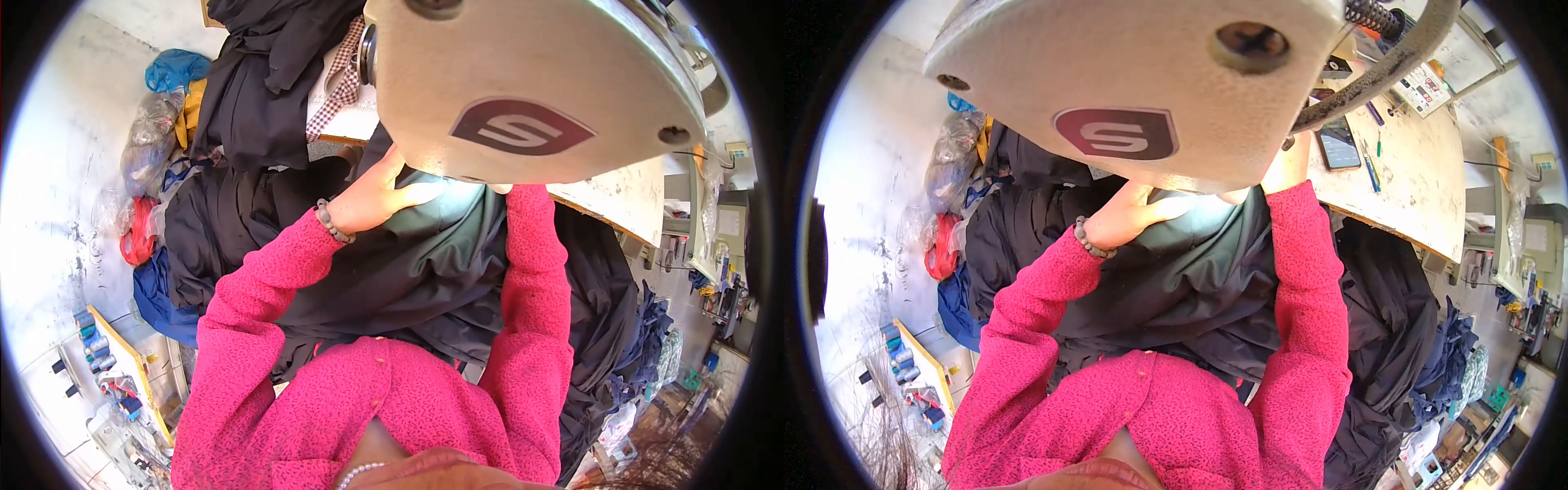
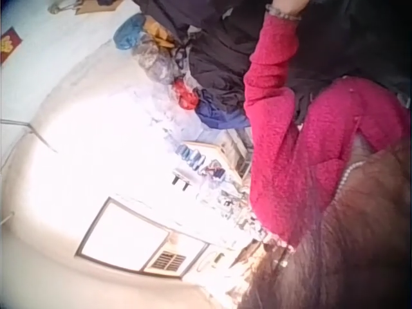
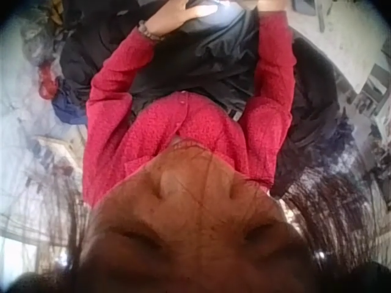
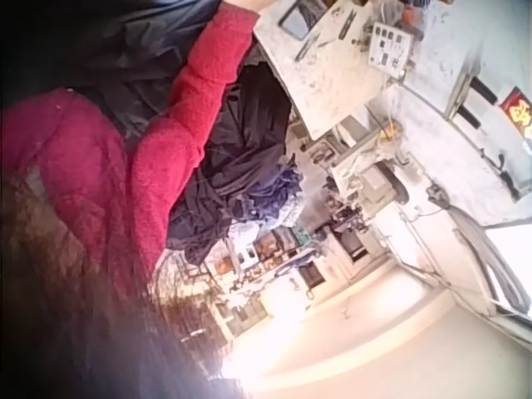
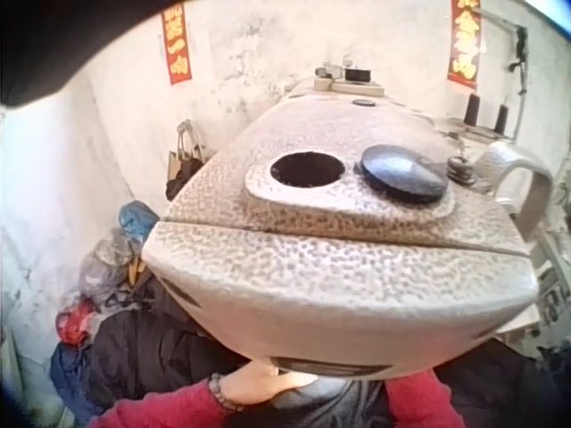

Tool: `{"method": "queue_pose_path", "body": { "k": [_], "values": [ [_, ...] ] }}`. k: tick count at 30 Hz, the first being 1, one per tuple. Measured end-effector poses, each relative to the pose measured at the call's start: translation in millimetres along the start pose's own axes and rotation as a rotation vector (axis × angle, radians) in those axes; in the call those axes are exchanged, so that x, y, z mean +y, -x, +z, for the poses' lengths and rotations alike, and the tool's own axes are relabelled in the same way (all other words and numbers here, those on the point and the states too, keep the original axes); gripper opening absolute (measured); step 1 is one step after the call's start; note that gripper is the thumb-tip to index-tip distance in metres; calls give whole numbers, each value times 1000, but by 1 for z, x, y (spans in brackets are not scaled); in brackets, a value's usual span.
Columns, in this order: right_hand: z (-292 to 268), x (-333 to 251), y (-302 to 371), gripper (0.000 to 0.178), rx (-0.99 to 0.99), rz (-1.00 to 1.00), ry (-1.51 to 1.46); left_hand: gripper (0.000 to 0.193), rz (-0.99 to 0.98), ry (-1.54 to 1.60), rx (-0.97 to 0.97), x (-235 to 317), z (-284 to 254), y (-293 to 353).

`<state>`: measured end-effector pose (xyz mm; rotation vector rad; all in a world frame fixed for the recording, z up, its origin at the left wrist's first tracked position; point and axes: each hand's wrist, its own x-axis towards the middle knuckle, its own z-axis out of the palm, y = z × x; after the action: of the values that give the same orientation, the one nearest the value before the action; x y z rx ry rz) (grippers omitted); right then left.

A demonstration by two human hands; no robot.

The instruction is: Using an industrial sewing machine to sew black trousers.

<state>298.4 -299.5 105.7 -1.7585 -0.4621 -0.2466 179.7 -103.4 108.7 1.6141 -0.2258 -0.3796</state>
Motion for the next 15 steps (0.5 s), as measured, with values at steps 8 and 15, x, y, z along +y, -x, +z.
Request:
{"method": "queue_pose_path", "body": {
  "k": [8,15],
  "values": [
    [1,1,-3,23,-15,-75,17,72,12,-1,34,-2,0,-1],
    [2,1,-3,22,29,-113,-65,65,6,91,31,4,3,-1]
  ]
}}
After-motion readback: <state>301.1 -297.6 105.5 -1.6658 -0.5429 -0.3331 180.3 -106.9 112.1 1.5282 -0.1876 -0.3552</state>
